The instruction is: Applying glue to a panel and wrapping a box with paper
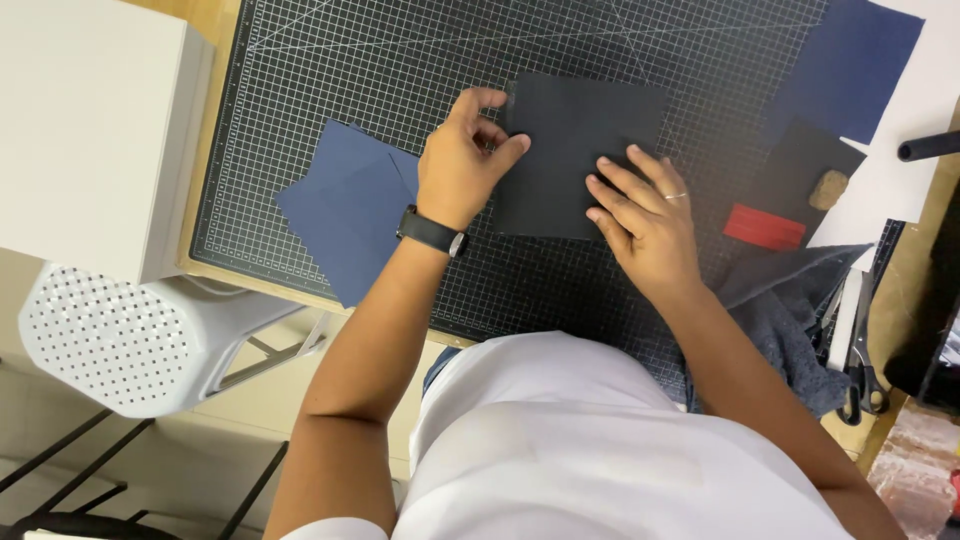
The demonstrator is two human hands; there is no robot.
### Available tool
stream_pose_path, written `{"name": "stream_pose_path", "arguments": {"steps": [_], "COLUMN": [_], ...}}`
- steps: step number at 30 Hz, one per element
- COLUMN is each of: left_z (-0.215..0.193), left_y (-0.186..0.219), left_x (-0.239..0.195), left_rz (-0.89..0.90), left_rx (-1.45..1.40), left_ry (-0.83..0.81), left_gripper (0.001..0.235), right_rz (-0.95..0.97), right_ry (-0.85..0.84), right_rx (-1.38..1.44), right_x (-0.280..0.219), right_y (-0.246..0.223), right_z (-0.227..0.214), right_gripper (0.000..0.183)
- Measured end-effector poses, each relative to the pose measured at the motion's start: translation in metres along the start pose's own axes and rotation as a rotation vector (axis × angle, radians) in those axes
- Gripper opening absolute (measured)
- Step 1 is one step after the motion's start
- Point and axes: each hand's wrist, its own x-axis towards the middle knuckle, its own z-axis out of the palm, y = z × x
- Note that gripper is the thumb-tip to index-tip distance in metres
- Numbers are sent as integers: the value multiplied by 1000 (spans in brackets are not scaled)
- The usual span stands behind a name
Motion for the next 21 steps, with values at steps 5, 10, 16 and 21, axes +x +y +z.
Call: {"name": "stream_pose_path", "arguments": {"steps": [5, 10, 16, 21], "left_z": [-3, -7, -4, 3], "left_y": [9, 17, 10, -2], "left_x": [-8, -9, -3, 0], "left_rz": [-29, -49, -165, -69], "left_rx": [55, -26, -38, 123], "left_ry": [-17, -62, -53, 11], "left_gripper": [44, 50, 53, 58], "right_rz": [-1, -15, 14, 5], "right_ry": [-59, -143, -214, -232], "right_rx": [-2, 19, 17, 23], "right_x": [3, 7, 12, 15], "right_y": [-2, 2, 3, 4], "right_z": [-3, -5, -8, -11], "right_gripper": [29, 34, 37, 36]}}
